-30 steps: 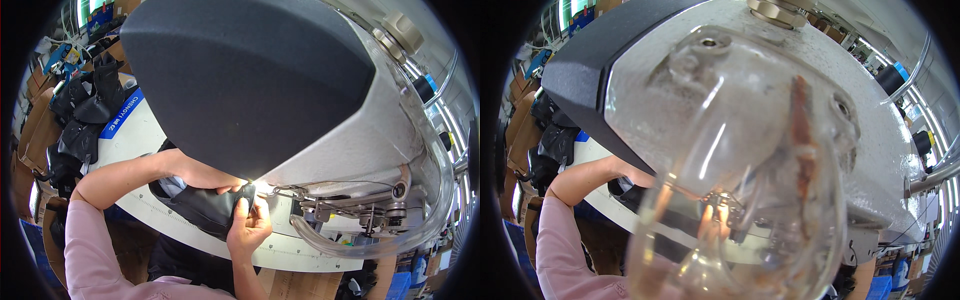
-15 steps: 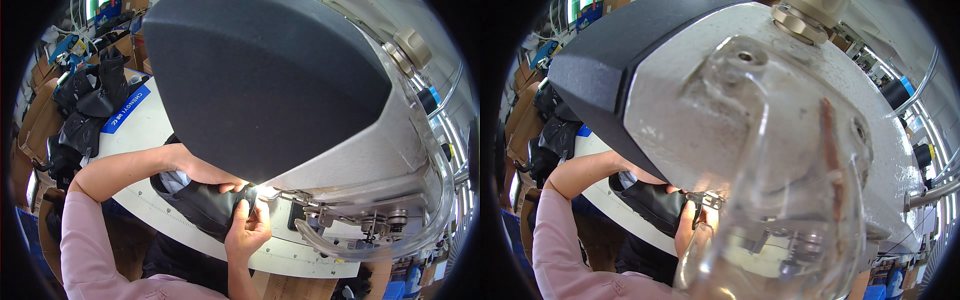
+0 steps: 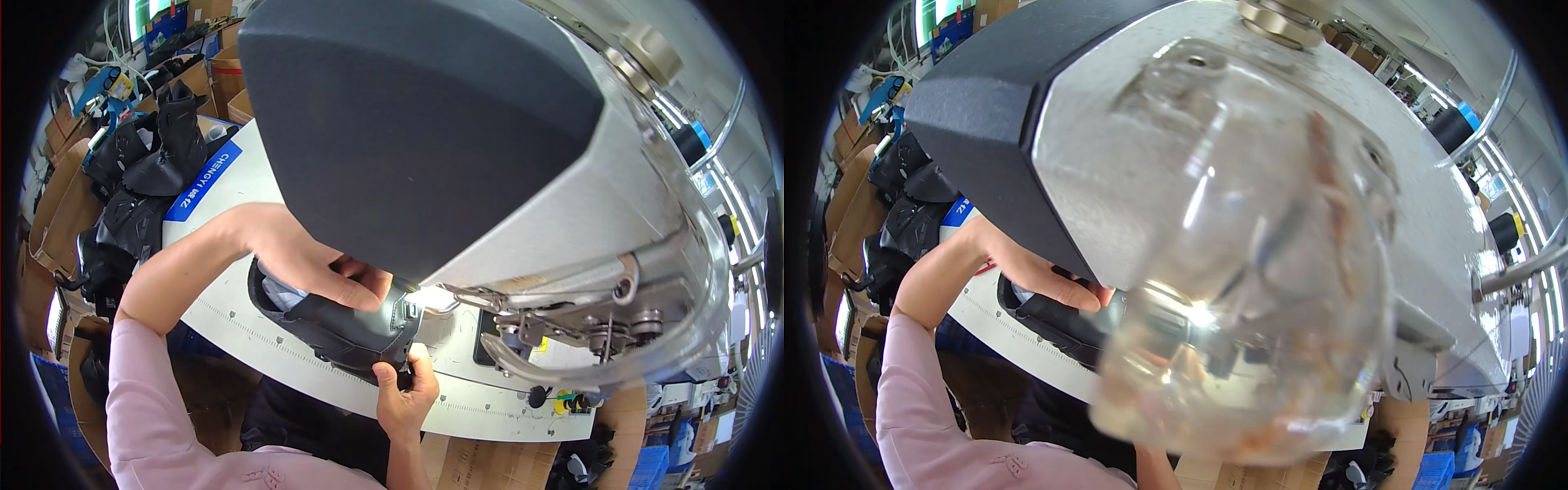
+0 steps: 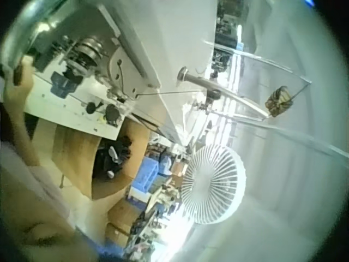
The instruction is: The person stitches boot components together using an industrial sewing machine, repeatedly guiding the material under the needle. The person then reaches into a container beside the workbench and retrieves a plastic bag.
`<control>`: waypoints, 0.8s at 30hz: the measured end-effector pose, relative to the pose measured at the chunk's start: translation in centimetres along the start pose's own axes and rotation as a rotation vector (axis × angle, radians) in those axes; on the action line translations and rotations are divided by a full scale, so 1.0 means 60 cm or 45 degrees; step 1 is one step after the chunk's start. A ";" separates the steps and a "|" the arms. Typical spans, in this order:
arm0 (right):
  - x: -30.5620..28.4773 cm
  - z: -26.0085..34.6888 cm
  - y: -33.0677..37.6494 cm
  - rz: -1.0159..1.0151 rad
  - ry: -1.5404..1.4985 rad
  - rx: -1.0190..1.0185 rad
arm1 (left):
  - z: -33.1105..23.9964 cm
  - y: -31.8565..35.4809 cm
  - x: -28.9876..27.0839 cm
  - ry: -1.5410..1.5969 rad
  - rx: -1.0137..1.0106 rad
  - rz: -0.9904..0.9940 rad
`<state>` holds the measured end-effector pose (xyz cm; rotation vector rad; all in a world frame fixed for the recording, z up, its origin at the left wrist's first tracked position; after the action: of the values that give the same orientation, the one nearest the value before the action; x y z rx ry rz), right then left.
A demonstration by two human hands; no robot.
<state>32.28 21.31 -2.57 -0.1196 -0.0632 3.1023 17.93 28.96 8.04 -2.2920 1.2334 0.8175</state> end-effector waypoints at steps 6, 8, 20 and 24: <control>-0.013 0.080 -0.007 0.057 0.343 -0.193 | -0.113 0.046 -0.020 -0.730 0.345 -0.428; -0.013 0.105 -0.006 0.104 0.264 -0.178 | -0.133 0.044 -0.004 -0.762 0.265 -0.403; -0.011 0.098 -0.009 0.147 0.606 -0.176 | -0.133 0.023 0.093 -1.285 0.534 -0.508; -0.016 0.094 -0.011 0.151 0.633 -0.171 | -0.132 0.033 0.101 -1.514 0.379 -0.479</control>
<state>32.84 21.70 3.12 -0.9185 -0.2558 3.0747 21.27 19.52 9.75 -1.2773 0.3211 1.3903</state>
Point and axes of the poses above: each hand's wrist, its own y-axis away from the middle knuckle, its own x-axis out of the palm, z = x × y, the point moved 9 cm from there along -y, towards the middle knuckle, and after that the axes turned 12 degrees about x, right-handed, at the moved point
